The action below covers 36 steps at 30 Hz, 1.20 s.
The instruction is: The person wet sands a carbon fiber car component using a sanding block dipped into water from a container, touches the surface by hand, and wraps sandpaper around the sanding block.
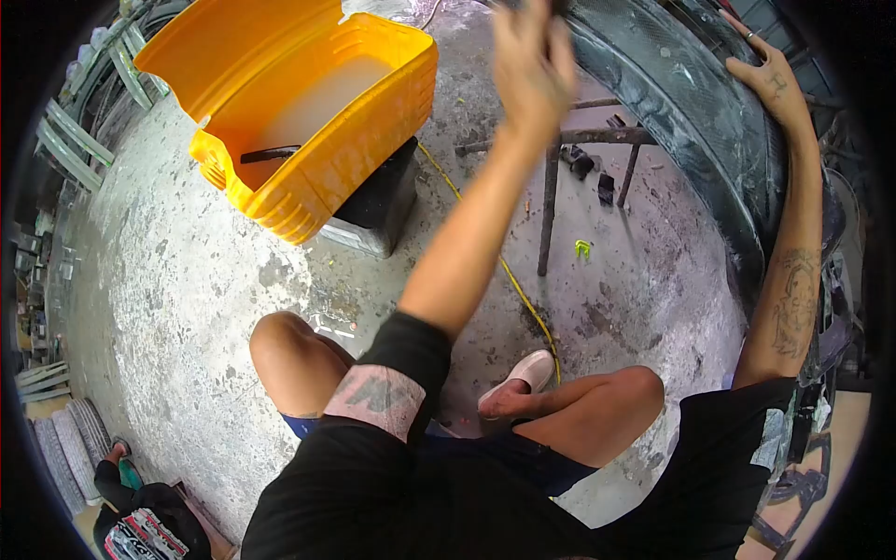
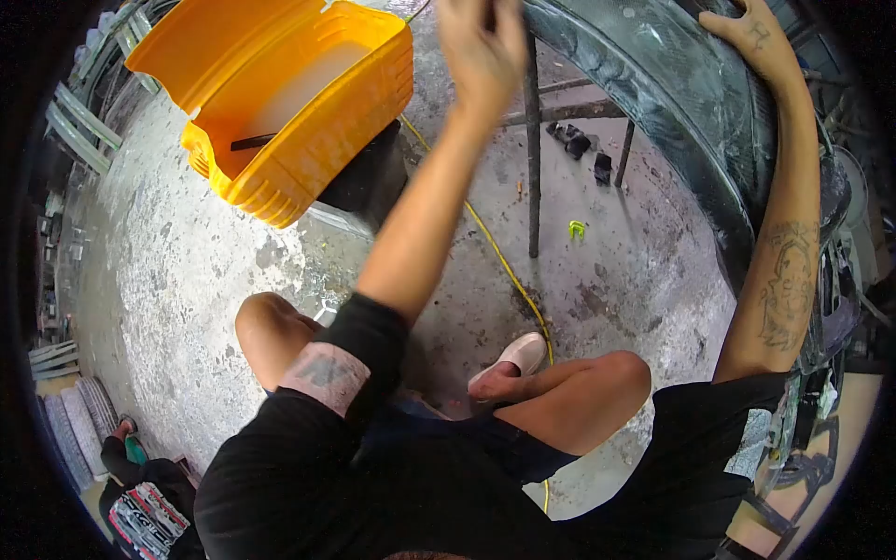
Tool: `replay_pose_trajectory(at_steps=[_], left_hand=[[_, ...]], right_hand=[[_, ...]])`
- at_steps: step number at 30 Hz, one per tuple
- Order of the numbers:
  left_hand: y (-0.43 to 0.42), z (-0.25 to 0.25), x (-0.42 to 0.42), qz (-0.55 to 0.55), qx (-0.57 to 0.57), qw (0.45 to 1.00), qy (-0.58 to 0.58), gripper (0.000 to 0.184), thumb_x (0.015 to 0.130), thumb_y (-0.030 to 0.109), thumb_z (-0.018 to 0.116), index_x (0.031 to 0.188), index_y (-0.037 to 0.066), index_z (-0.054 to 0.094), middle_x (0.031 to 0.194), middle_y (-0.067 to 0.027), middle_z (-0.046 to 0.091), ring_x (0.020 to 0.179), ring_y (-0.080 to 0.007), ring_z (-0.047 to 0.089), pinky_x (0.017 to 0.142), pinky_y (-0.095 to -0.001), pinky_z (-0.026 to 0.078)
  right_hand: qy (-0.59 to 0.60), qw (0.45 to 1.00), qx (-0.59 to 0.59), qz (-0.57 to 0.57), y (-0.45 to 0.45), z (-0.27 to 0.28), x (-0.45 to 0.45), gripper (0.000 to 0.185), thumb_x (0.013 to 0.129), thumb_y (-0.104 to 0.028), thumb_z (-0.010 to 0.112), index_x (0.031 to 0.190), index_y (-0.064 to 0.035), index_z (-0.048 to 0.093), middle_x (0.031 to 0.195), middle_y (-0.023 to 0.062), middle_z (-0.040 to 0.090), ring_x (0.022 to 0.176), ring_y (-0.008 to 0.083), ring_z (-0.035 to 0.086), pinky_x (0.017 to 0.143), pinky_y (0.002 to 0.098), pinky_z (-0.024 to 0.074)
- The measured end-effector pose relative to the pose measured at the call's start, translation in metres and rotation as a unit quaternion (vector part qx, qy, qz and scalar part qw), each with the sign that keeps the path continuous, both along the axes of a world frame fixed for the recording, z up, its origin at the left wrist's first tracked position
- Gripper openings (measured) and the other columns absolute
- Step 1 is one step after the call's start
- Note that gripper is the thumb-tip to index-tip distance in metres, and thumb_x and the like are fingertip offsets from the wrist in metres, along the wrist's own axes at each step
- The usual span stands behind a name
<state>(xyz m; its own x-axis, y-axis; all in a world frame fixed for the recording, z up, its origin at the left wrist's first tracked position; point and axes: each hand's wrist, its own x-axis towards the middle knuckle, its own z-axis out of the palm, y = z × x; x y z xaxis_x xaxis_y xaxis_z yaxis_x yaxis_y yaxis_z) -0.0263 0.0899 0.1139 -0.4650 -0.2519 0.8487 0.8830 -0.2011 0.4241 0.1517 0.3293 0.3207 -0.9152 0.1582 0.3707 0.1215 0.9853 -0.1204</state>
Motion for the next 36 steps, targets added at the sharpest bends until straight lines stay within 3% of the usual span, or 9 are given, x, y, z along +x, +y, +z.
replay_pose_trajectory(at_steps=[3,4,10,12,15,23,25,26,36], left_hand=[[-0.017,0.03,-0.022,0.054,-0.027,0.992,-0.109,0.052,0.102,0.009,0.061,0.152,0.001,0.05,0.127,-0.0354,0.059,0.115,-0.0494,0.057,0.102,-0.0475,0.046],[0.008,-0.007,-0.032,0.034,-0.012,0.999,-0.014,0.051,0.096,0.005,0.065,0.147,0.009,0.058,0.101,-0.0225,0.054,0.084,-0.0398,0.059,0.075,-0.0467,0.051],[-0.015,-0.014,-0.006,-0.016,-0.079,0.997,-0.013,0.059,0.093,0.005,0.069,0.151,0.005,0.055,0.096,-0.022,0.057,0.084,-0.0324,0.053,0.08,-0.0405,0.048],[-0.039,0.041,-0.046,-0.014,-0.105,0.984,-0.14,0.051,0.102,0.011,0.06,0.151,0.0,0.05,0.135,-0.0385,0.055,0.126,-0.0513,0.054,0.11,-0.0473,0.044],[-0.003,0.01,-0.073,0.073,0.024,0.997,0.015,0.065,0.094,0.002,0.066,0.156,0.016,0.051,0.095,-0.0217,0.051,0.08,-0.0373,0.058,0.075,-0.0419,0.052],[-0.029,0.031,-0.05,0.025,-0.062,0.998,-0.015,0.054,0.094,0.004,0.064,0.147,0.013,0.057,0.097,-0.0243,0.052,0.082,-0.0438,0.059,0.074,-0.0488,0.051],[-0.036,0.051,-0.05,-0.001,-0.108,0.982,-0.153,0.05,0.103,0.011,0.058,0.151,-0.001,0.05,0.138,-0.0383,0.054,0.13,-0.0517,0.053,0.113,-0.0475,0.043],[-0.03,0.039,-0.053,0.022,-0.085,0.996,0.001,0.049,0.094,0.004,0.064,0.142,0.011,0.059,0.098,-0.0253,0.052,0.084,-0.0442,0.06,0.073,-0.0498,0.051],[-0.012,0.021,-0.06,0.082,-0.083,0.993,0.028,0.057,0.098,0.006,0.061,0.154,0.008,0.049,0.115,-0.0288,0.054,0.102,-0.0436,0.057,0.091,-0.0464,0.048]], right_hand=[[-0.003,1.0,0.004,-0.016,-0.001,0.001,0.001,0.073,0.084,-0.032,0.071,0.154,-0.0157,0.057,0.137,0.0095,0.065,0.123,0.0186,0.058,0.113,0.0317,0.0388],[-0.006,1.0,-0.007,-0.012,-0.001,0.002,0.002,0.073,0.084,-0.03,0.071,0.154,-0.016,0.057,0.136,0.009,0.065,0.123,0.0183,0.058,0.113,0.0311,0.0384],[-0.001,0.998,-0.028,-0.056,-0.023,0.004,-0.002,0.072,0.083,-0.025,0.068,0.154,-0.0174,0.057,0.135,0.0081,0.065,0.12,0.0169,0.058,0.111,0.0299,0.04],[0.001,0.999,-0.029,-0.04,-0.026,0.007,-0.002,0.073,0.082,-0.026,0.069,0.154,-0.0171,0.057,0.134,0.0089,0.065,0.118,0.0181,0.06,0.111,0.03,0.0406],[-0.005,0.998,-0.028,-0.054,-0.023,0.006,0.0,0.074,0.082,-0.027,0.07,0.154,-0.0166,0.057,0.134,0.0096,0.065,0.119,0.0191,0.06,0.111,0.0302,0.0407],[-0.007,0.998,-0.064,-0.026,-0.012,0.006,-0.002,0.073,0.084,-0.024,0.07,0.155,-0.0126,0.054,0.14,0.0093,0.062,0.125,0.0177,0.056,0.113,0.03,0.0381],[-0.004,1.0,-0.026,0.007,-0.013,0.003,0.002,0.073,0.084,-0.023,0.069,0.155,-0.0126,0.054,0.138,0.0086,0.062,0.123,0.0165,0.056,0.112,0.0293,0.039],[-0.004,0.999,-0.033,-0.012,-0.012,0.003,0.001,0.073,0.084,-0.023,0.069,0.155,-0.0131,0.054,0.137,0.0083,0.063,0.121,0.016,0.057,0.111,0.0291,0.0395],[0.025,1.0,-0.01,-0.012,-0.001,-0.002,-0.001,0.072,0.082,-0.023,0.068,0.153,-0.0158,0.057,0.126,0.0081,0.067,0.11,0.0169,0.061,0.105,0.0299,0.0443]])
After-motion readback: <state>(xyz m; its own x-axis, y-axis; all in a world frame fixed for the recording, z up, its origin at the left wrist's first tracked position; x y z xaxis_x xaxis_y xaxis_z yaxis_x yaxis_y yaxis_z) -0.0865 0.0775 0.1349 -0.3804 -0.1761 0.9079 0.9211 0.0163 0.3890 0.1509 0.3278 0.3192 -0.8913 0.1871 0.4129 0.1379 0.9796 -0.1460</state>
